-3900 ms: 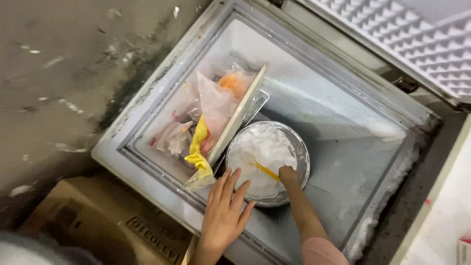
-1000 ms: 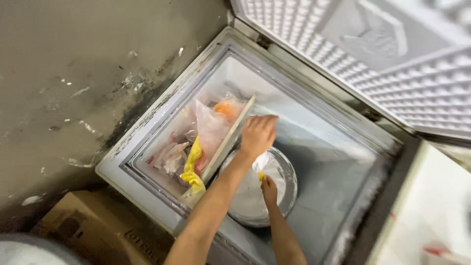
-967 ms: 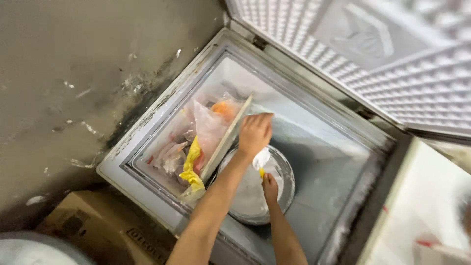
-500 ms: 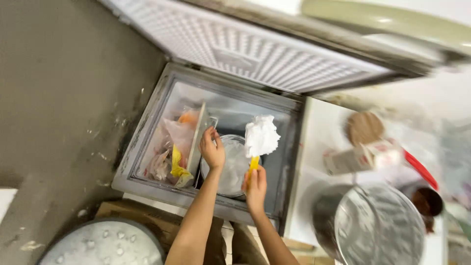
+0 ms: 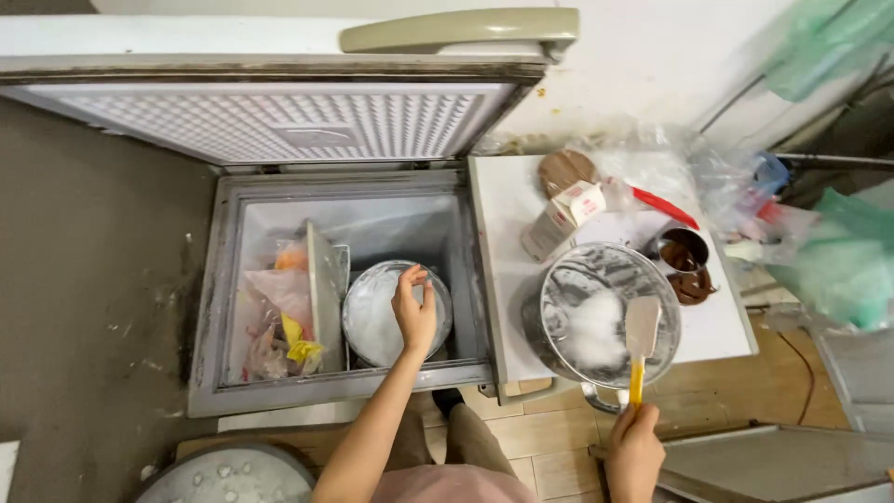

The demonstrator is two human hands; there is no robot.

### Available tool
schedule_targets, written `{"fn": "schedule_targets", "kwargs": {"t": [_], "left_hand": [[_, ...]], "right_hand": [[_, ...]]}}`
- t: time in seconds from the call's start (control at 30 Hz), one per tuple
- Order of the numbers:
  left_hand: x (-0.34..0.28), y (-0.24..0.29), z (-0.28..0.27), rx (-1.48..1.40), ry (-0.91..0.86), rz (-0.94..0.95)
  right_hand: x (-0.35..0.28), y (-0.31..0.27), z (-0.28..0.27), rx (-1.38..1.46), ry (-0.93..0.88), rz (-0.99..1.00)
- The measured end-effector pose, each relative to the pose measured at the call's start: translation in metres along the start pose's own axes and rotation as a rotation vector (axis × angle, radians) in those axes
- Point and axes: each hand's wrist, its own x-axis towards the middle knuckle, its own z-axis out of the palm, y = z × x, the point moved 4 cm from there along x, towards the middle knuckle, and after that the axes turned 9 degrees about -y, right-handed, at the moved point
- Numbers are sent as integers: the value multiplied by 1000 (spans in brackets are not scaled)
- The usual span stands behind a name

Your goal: Preparing whipped cream by mixing it in a bowl and disposing of the packaging.

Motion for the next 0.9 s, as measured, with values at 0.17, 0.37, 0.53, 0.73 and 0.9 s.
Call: {"fn": "schedule_targets", "kwargs": {"t": [0.17, 0.37, 0.53, 0.73, 0.9], "left_hand": [[-6, 13, 13, 34, -74, 61], [18, 30, -44, 124, -202, 70], [39, -6, -107, 622, -552, 289], [92, -89, -132, 919, -871, 257], [185, -196, -87, 1113, -732, 70]], "right_hand": [[1, -64, -39, 120, -20, -9], [-7, -174, 5, 362, -250, -375], [24, -255, 145, 346, -587, -480], [113, -263, 459, -308, -718, -588], [194, -252, 491, -679, -813, -677]]}}
